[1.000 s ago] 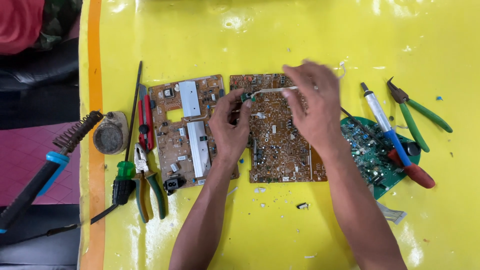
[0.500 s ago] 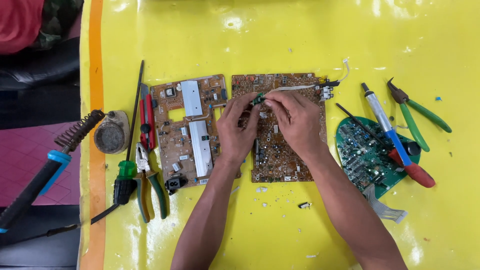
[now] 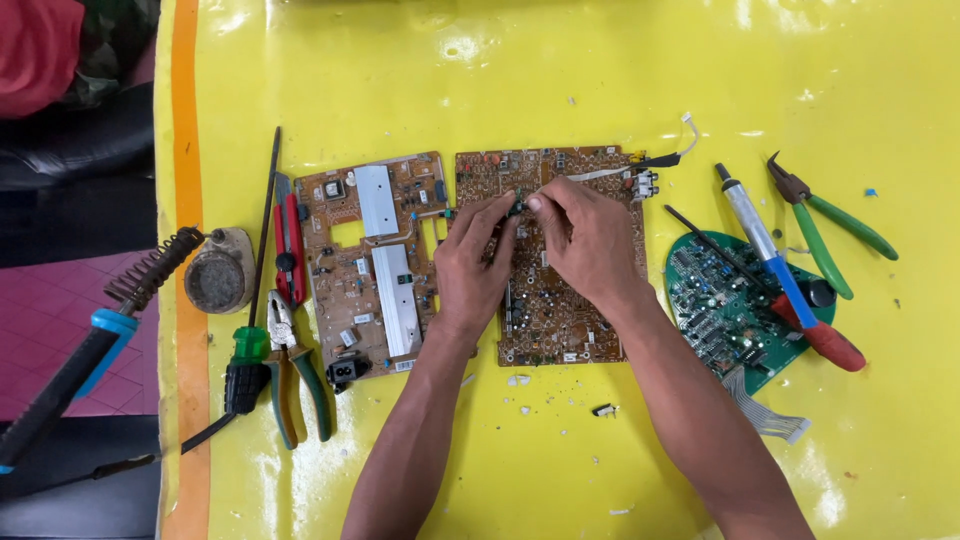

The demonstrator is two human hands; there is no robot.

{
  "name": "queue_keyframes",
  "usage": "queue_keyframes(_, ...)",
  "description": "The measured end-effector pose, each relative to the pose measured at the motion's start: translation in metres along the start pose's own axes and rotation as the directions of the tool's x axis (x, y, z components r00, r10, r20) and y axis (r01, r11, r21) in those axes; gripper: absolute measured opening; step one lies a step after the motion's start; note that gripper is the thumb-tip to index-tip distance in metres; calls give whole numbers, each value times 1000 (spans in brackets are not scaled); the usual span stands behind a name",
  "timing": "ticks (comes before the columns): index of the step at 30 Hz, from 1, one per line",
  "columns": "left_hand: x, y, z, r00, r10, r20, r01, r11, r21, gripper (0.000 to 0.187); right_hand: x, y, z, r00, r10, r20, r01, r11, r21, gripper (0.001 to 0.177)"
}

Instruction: The person uses a soldering iron and a blue marker to work on a green circuit board. They then flip the board over and use their hands to press and adjust components on the brown side of the board.

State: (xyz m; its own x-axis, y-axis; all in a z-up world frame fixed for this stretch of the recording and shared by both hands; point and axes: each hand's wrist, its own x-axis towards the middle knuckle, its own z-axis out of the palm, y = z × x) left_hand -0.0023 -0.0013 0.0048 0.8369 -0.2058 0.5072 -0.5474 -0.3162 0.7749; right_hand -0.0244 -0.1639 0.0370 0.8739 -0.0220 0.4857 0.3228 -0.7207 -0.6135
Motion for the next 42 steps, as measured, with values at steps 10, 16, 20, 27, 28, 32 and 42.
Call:
queue_keyframes(10, 2, 2, 1, 999, -41, 23, 41, 999, 5, 23, 5, -9, -2, 993, 108, 44, -115, 966, 231, 9)
queue_keyframes(16, 0, 0, 2, 1000, -23, 11, 23, 1000, 9, 25, 8, -15, -6, 989, 123, 84, -143, 937, 319, 10)
queue_keyframes(20, 1, -1, 5, 997, -30, 73, 30, 1000, -5, 27, 18, -20, -28, 966, 146, 213, -194, 954, 227, 11)
queue_keyframes(27, -9, -17, 15, 991, 77, 110, -89, 989, 114, 40, 34, -43, -109, 864, 315, 393, -317, 947, -62, 17)
queue_keyframes(28, -8, -17, 15, 985, 107, 136, -129, 978, 166, 40, 36, -46, -116, 822, 384, 420, -350, 923, -159, 20)
queue_keyframes(32, -7, -15, 14, 970, 142, 197, -189, 952, 243, 37, 12, 5, -123, 684, 578, 444, -251, 759, -601, 17)
queue_keyframes(42, -8, -15, 13, 961, 135, 240, -198, 944, 264, 29, 10, 4, -128, 497, 790, 359, -284, 540, -793, 43)
